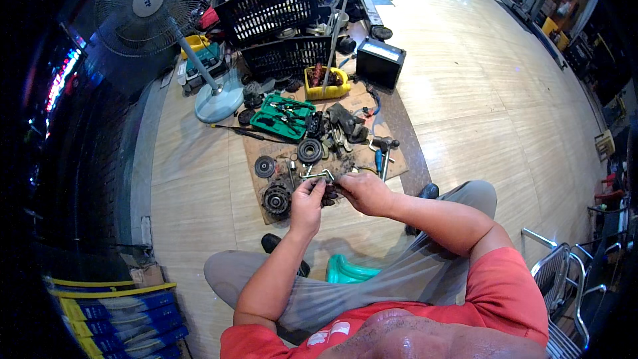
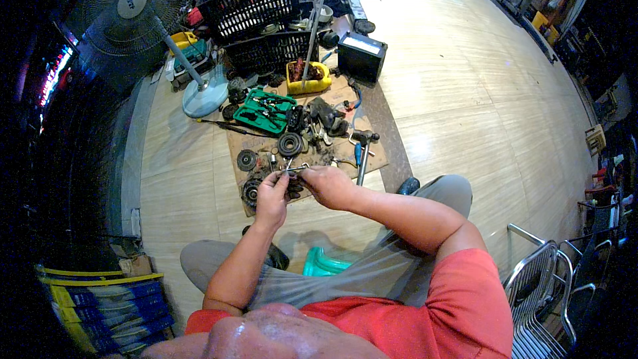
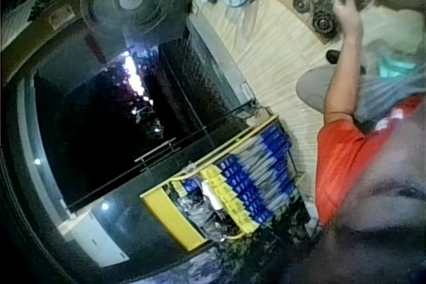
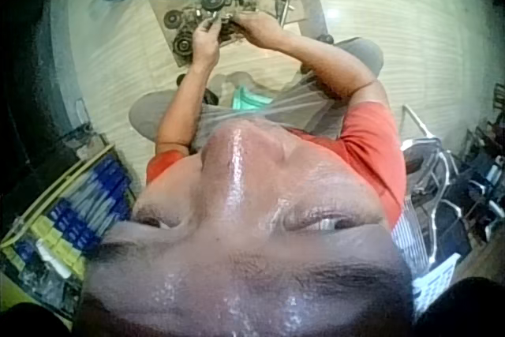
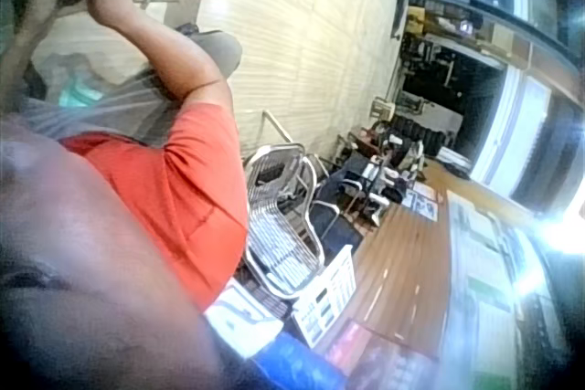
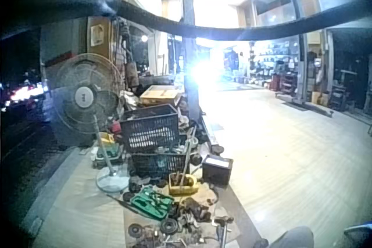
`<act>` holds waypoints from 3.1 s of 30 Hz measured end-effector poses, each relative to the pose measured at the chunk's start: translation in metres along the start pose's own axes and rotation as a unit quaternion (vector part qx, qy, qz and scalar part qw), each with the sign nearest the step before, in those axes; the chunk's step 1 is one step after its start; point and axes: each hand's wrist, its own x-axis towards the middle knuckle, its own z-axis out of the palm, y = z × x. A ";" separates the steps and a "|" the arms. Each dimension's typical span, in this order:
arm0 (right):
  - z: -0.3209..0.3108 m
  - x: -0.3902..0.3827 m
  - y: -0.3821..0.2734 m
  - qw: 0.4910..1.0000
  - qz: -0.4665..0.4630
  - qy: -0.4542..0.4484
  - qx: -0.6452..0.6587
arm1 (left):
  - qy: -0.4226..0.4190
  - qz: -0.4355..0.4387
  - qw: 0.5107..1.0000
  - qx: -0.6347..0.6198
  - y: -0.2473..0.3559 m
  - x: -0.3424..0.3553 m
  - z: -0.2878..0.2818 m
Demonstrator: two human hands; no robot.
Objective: The person assembles a mechanical component with copper windings by hand, fitting internal parts together.
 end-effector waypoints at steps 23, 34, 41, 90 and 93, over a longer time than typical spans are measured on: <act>0.003 -0.002 0.000 1.000 -0.008 -0.007 -0.014 | 0.016 -0.031 0.995 0.090 0.000 0.002 -0.002; 0.007 -0.001 0.002 1.000 0.002 -0.016 -0.005 | 0.016 -0.020 0.989 0.145 0.000 0.002 -0.002; 0.000 0.000 -0.002 0.999 0.026 -0.014 -0.019 | 0.024 -0.014 0.999 0.047 0.010 0.000 0.004; -0.007 0.002 -0.007 0.997 0.056 -0.029 0.049 | 0.103 0.081 0.969 0.211 0.020 0.005 -0.006; -0.008 0.003 -0.005 0.998 0.053 -0.022 0.029 | 0.108 0.081 0.978 0.162 0.021 0.006 -0.002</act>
